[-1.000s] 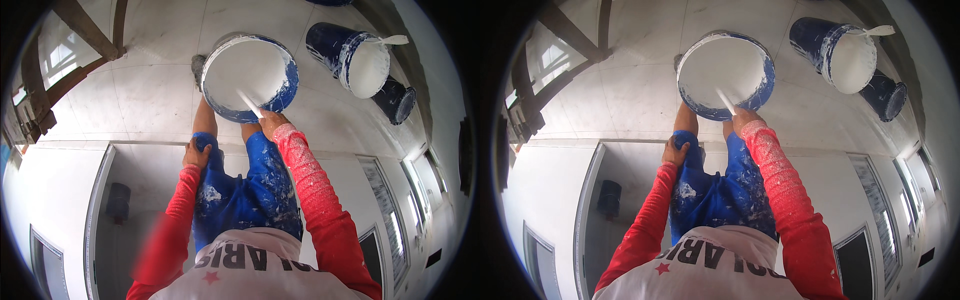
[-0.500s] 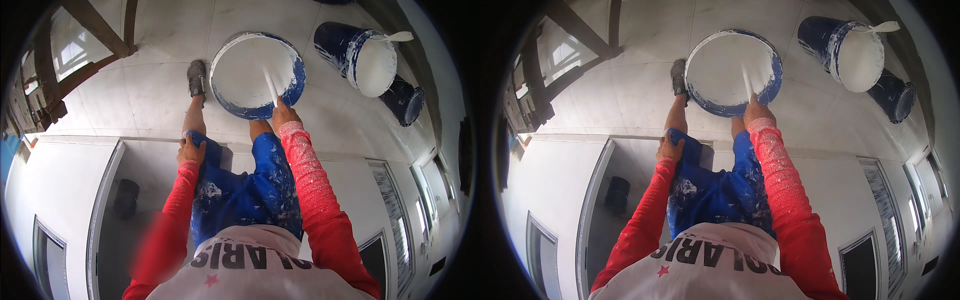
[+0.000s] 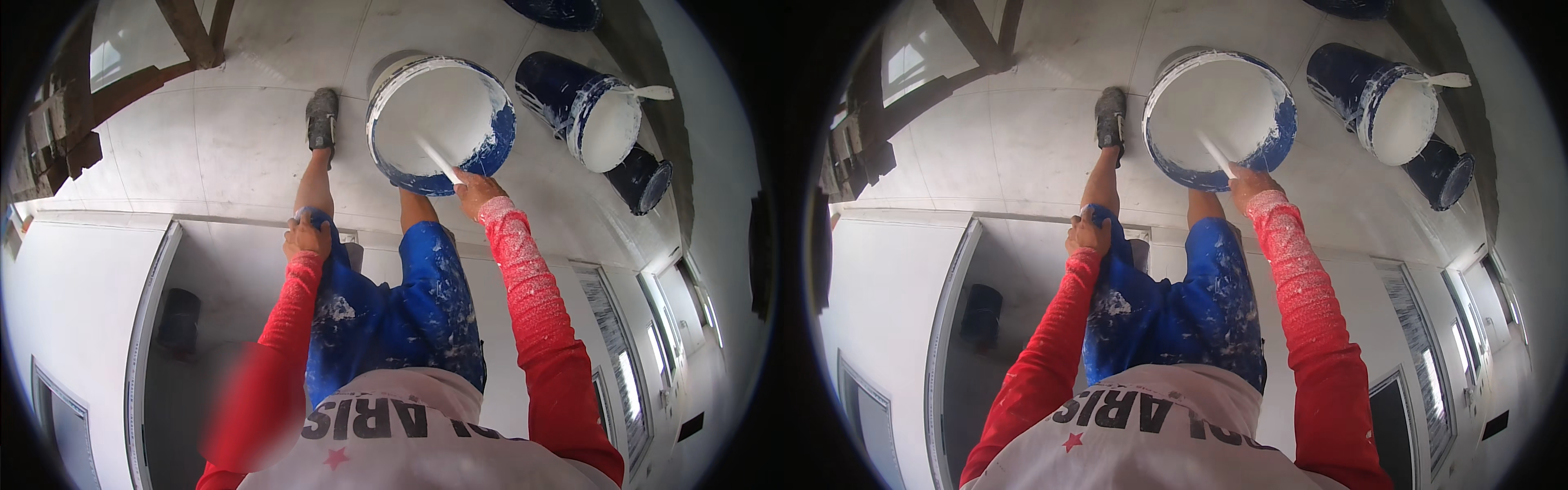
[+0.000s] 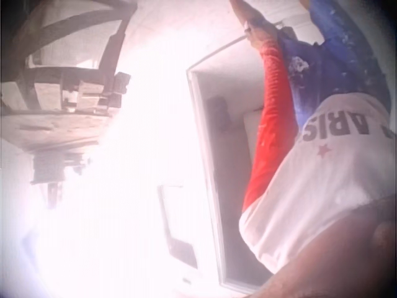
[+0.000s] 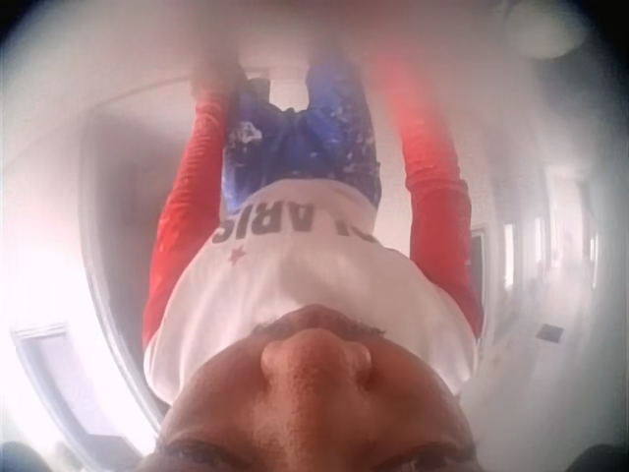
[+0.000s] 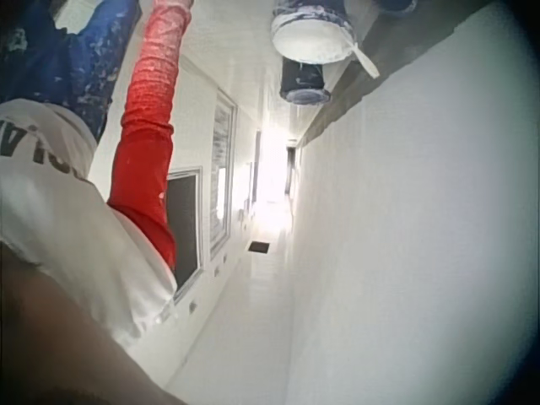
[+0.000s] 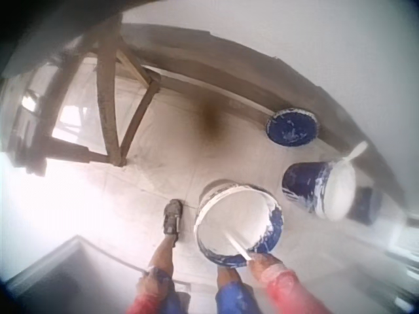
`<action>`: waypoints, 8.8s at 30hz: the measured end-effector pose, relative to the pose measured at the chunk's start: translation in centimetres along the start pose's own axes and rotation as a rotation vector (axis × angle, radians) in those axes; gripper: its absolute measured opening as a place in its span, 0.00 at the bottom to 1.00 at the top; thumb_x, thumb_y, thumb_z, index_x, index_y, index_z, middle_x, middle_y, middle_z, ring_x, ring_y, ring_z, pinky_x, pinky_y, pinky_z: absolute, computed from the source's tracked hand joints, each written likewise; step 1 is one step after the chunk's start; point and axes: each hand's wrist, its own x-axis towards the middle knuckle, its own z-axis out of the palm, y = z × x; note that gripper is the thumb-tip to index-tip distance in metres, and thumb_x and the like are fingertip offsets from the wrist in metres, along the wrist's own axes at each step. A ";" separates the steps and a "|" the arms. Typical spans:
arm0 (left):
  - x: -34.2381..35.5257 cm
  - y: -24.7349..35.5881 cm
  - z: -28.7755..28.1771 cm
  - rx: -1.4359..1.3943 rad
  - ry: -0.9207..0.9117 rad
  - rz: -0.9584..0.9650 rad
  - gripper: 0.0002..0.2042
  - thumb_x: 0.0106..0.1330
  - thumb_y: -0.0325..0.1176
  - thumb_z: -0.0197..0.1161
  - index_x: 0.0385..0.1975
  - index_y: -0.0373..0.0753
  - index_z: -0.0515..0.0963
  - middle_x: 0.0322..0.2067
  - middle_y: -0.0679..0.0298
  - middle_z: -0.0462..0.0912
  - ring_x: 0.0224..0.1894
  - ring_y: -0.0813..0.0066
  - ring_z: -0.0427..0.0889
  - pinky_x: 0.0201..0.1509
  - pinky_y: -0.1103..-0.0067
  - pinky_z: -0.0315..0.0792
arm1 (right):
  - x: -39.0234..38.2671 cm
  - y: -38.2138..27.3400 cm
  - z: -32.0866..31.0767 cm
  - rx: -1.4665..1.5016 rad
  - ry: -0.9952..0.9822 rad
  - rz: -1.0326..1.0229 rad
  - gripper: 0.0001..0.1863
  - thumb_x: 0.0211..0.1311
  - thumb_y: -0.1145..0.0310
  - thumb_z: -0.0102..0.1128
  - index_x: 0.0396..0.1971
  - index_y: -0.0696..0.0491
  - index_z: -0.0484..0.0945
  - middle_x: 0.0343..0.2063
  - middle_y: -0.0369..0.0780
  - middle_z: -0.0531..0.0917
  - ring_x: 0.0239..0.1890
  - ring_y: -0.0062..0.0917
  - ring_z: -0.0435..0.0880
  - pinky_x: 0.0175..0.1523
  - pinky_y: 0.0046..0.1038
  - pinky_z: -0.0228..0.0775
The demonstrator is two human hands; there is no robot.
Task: The person stirs white paint in a bucket using a stick, then lifts the bucket and tilts it to check the paint's consistency. The person then sets the bucket down and walks away.
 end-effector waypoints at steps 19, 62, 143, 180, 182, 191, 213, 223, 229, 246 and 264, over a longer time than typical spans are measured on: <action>0.3 -1.1 0.6 -0.004 0.022 0.019 0.25 0.62 0.51 0.59 0.57 0.48 0.72 0.50 0.52 0.74 0.51 0.48 0.78 0.54 0.60 0.73 | 1.4 -2.4 -3.7 0.103 0.082 -0.005 0.26 0.71 0.59 0.46 0.68 0.39 0.62 0.52 0.44 0.81 0.55 0.41 0.80 0.60 0.40 0.72; 5.7 4.7 -3.3 -0.645 0.046 0.476 0.29 0.67 0.56 0.54 0.58 0.39 0.73 0.50 0.44 0.80 0.54 0.50 0.78 0.57 0.65 0.71 | 0.4 2.2 0.8 0.056 0.042 0.316 0.25 0.72 0.59 0.42 0.68 0.40 0.61 0.50 0.48 0.81 0.54 0.43 0.80 0.59 0.43 0.73; 0.2 -2.3 2.4 -0.123 -0.010 -0.037 0.33 0.60 0.56 0.59 0.65 0.50 0.65 0.57 0.46 0.72 0.54 0.44 0.78 0.57 0.59 0.73 | -1.9 -2.3 -2.0 -0.096 0.010 0.013 0.14 0.72 0.61 0.46 0.53 0.43 0.75 0.48 0.39 0.84 0.52 0.36 0.82 0.55 0.40 0.76; 0.2 -2.2 1.5 -0.102 -0.019 -0.011 0.30 0.64 0.54 0.55 0.65 0.49 0.65 0.56 0.45 0.72 0.51 0.43 0.80 0.55 0.59 0.74 | 1.1 0.1 -3.4 -0.171 0.102 0.265 0.17 0.70 0.65 0.46 0.55 0.43 0.76 0.48 0.41 0.84 0.52 0.39 0.83 0.56 0.41 0.77; 0.4 -2.3 1.6 -0.103 -0.002 -0.009 0.30 0.64 0.53 0.55 0.65 0.49 0.65 0.56 0.45 0.72 0.51 0.43 0.80 0.55 0.59 0.74 | 0.8 -0.8 -1.3 -0.282 -0.021 0.288 0.17 0.70 0.65 0.46 0.55 0.41 0.76 0.48 0.41 0.84 0.52 0.40 0.83 0.55 0.42 0.77; 0.2 -2.4 1.6 -0.120 -0.018 -0.041 0.31 0.63 0.53 0.56 0.65 0.47 0.65 0.55 0.44 0.73 0.51 0.43 0.80 0.55 0.59 0.74 | 0.4 -2.5 -3.2 -0.023 0.142 0.308 0.17 0.69 0.63 0.48 0.55 0.46 0.75 0.51 0.41 0.82 0.54 0.38 0.82 0.56 0.42 0.76; 0.1 -2.4 1.0 -0.156 -0.045 -0.057 0.32 0.63 0.54 0.56 0.65 0.47 0.65 0.56 0.44 0.73 0.53 0.43 0.79 0.57 0.59 0.73 | 0.2 -3.4 -3.1 -0.049 0.010 0.121 0.17 0.70 0.63 0.46 0.55 0.48 0.75 0.50 0.44 0.82 0.53 0.39 0.81 0.57 0.40 0.76; 0.5 -3.1 1.9 -0.137 -0.013 -0.039 0.31 0.63 0.54 0.56 0.65 0.49 0.66 0.55 0.43 0.73 0.51 0.43 0.79 0.56 0.59 0.74 | -0.5 -3.6 -3.1 0.002 -0.031 0.074 0.19 0.70 0.58 0.48 0.57 0.45 0.75 0.52 0.42 0.81 0.55 0.39 0.80 0.60 0.40 0.73; 0.6 -3.2 1.8 -0.138 -0.011 -0.034 0.31 0.63 0.54 0.56 0.64 0.47 0.67 0.54 0.43 0.74 0.51 0.43 0.80 0.56 0.59 0.74 | -3.2 -1.6 -2.4 -0.031 -0.005 0.196 0.21 0.71 0.58 0.47 0.62 0.40 0.71 0.54 0.40 0.80 0.56 0.36 0.79 0.61 0.38 0.72; 0.4 -2.1 1.9 -0.104 0.043 -0.006 0.30 0.63 0.53 0.56 0.62 0.45 0.68 0.53 0.42 0.74 0.50 0.42 0.80 0.55 0.59 0.75 | -5.7 0.9 -5.7 -0.157 0.002 0.196 0.20 0.69 0.61 0.49 0.60 0.38 0.74 0.52 0.36 0.82 0.52 0.33 0.83 0.58 0.36 0.75; 0.2 -1.4 1.9 -0.045 0.001 -0.024 0.30 0.64 0.52 0.55 0.65 0.46 0.65 0.56 0.45 0.72 0.50 0.44 0.80 0.55 0.59 0.74 | -6.7 3.0 -4.0 0.040 -0.024 0.194 0.21 0.69 0.60 0.48 0.61 0.38 0.73 0.51 0.39 0.82 0.52 0.36 0.82 0.58 0.36 0.74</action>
